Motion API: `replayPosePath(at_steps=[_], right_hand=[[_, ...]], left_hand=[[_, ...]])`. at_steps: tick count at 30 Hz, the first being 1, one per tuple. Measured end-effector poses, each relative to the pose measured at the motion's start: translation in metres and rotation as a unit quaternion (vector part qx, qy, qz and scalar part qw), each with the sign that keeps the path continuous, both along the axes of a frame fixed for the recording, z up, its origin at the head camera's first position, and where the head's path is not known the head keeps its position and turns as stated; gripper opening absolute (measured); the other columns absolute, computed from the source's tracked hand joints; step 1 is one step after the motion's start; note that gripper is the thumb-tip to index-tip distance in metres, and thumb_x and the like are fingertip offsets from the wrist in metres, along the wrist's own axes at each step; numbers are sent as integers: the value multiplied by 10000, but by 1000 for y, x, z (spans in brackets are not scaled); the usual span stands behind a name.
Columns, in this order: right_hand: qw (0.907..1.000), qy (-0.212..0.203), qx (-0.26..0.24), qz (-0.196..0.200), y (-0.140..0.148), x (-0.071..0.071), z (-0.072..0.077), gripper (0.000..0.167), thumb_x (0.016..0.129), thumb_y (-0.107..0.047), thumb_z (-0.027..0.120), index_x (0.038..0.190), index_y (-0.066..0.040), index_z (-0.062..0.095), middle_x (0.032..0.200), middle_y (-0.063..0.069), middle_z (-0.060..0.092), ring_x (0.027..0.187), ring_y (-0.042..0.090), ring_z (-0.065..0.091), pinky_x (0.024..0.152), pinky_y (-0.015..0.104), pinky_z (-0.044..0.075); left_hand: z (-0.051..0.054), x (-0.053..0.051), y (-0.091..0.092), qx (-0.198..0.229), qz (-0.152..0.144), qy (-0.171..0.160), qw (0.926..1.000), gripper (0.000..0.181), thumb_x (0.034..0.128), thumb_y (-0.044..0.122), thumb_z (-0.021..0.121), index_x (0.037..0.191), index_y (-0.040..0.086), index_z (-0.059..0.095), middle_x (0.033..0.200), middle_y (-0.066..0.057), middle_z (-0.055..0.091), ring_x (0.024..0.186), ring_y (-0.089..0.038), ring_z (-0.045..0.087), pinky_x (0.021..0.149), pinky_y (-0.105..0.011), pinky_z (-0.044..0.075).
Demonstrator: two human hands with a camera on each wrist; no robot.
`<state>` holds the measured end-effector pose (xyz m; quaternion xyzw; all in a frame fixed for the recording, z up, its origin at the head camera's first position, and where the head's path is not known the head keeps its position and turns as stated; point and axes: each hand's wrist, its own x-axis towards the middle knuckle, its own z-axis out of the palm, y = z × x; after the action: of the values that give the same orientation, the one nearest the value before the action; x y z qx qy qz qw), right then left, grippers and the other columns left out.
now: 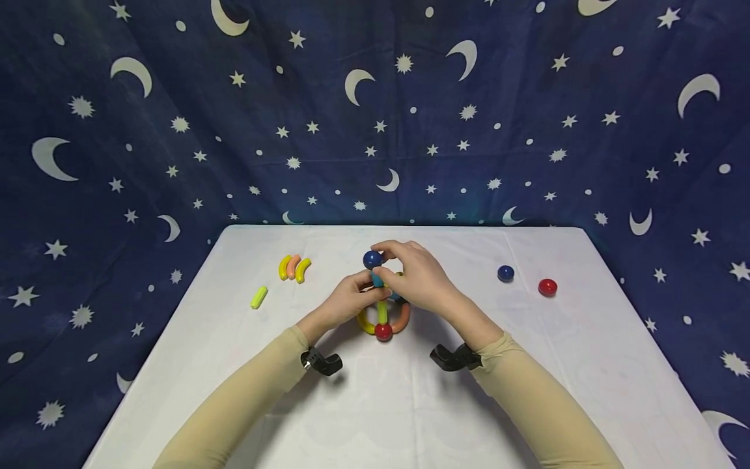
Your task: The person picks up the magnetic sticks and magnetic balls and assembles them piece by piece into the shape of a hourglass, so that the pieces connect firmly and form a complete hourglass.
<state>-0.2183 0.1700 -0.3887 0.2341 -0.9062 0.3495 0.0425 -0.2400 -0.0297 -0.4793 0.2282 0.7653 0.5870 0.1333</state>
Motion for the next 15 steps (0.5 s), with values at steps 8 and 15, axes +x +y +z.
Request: replayPosePath(at_steps=[8, 15], right_hand=[[9964, 149, -657, -521, 31, -5, -5, 478, 1038, -384, 602, 1445, -135, 572, 1277, 63, 674, 1214, 265, 583, 1024, 531, 436], [9670, 526, 1332, -2105, 121, -30, -28, 429, 1018, -229, 536, 1379, -2, 582, 1276, 262, 634, 1189, 502, 493, 948, 633, 363]], left_hand=[[1, 0, 3, 106, 19, -192, 9998, 294, 959, 335, 738, 1220, 200, 725, 1183, 48, 687, 1150, -171, 597, 993, -381, 463], [4, 0, 2, 55, 50, -273, 9996, 315, 943, 372, 751, 1225, 236, 719, 1236, 76, 673, 1217, -162, 579, 1073, -444, 418]])
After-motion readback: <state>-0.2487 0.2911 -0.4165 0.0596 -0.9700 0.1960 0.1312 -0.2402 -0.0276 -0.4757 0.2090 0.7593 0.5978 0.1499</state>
